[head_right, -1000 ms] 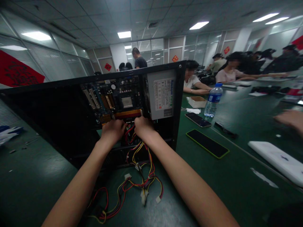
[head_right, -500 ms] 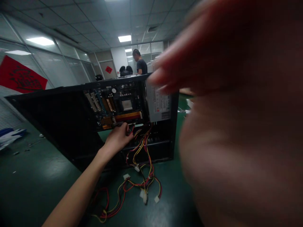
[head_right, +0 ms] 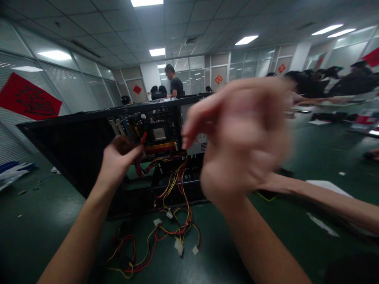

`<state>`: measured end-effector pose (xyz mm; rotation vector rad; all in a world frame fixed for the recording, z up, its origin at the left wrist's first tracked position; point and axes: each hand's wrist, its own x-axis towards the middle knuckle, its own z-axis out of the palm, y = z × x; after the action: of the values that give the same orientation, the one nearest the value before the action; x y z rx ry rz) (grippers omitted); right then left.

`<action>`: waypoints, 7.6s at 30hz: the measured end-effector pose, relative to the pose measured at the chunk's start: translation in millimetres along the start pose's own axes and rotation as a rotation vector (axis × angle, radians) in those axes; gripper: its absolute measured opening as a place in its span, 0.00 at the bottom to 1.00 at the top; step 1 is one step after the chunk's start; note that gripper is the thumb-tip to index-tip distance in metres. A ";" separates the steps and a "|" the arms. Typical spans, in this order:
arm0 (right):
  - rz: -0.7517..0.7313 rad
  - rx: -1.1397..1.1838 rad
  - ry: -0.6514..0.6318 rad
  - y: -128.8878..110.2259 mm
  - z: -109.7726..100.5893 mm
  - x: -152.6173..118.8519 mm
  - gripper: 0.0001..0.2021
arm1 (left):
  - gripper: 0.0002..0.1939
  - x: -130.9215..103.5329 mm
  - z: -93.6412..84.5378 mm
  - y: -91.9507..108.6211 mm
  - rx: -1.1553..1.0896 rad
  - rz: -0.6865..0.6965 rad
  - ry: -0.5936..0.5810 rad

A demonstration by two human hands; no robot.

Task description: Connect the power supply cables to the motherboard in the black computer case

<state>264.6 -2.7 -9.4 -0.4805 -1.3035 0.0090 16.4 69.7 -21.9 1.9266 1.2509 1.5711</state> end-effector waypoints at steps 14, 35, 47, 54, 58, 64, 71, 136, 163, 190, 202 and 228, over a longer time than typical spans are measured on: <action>0.160 -0.122 -1.369 2.3 45.2 -1.7 0.17 | 0.15 -33.9 -48.9 66.3 -0.059 -0.010 -0.509; 0.041 -0.210 -1.361 0.9 64.9 -25.1 0.20 | 0.22 -12.7 -40.3 50.3 0.268 0.094 -0.538; 0.070 -0.260 -1.176 -5.3 68.3 -26.6 0.15 | 0.19 -14.5 -54.2 52.2 0.445 0.169 -0.278; 0.022 -0.314 -1.158 -15.8 66.2 -26.6 0.15 | 0.15 -20.3 -55.4 61.5 0.480 0.247 -0.129; 0.022 -0.176 -1.049 -12.7 47.3 -10.6 0.15 | 0.15 -24.7 -55.8 65.9 0.457 0.292 -0.088; 0.102 -0.046 -0.166 46.2 -33.2 32.7 0.26 | 0.18 -23.9 -61.4 65.2 0.537 0.322 -0.184; 0.542 -1.057 -0.249 142.2 -151.1 -34.6 0.20 | 0.22 -20.2 -58.8 63.0 0.531 0.275 -0.282; 0.574 0.246 -0.596 20.9 41.3 2.0 0.16 | 0.23 -25.4 -14.7 51.5 -0.172 0.152 -0.285; 0.649 -0.404 -0.670 116.0 82.2 -55.4 0.11 | 0.19 1.2 23.9 -48.4 0.766 -0.171 -0.576; 0.707 -0.450 -0.688 122.7 80.3 -58.8 0.12 | 0.19 -2.9 38.1 -50.9 0.819 -0.264 -0.473; 0.699 -0.379 -0.775 138.8 82.3 -68.0 0.08 | 0.18 2.8 40.5 -70.4 0.698 -0.193 -0.575; 1.564 0.121 -0.262 123.6 108.7 -62.9 0.08 | 0.23 -0.9 46.9 -62.4 0.878 -0.149 -0.479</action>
<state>178.7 128.1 -90.3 -1.3063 -0.8677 1.4684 34.1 114.6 -83.3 2.3930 1.9604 0.4083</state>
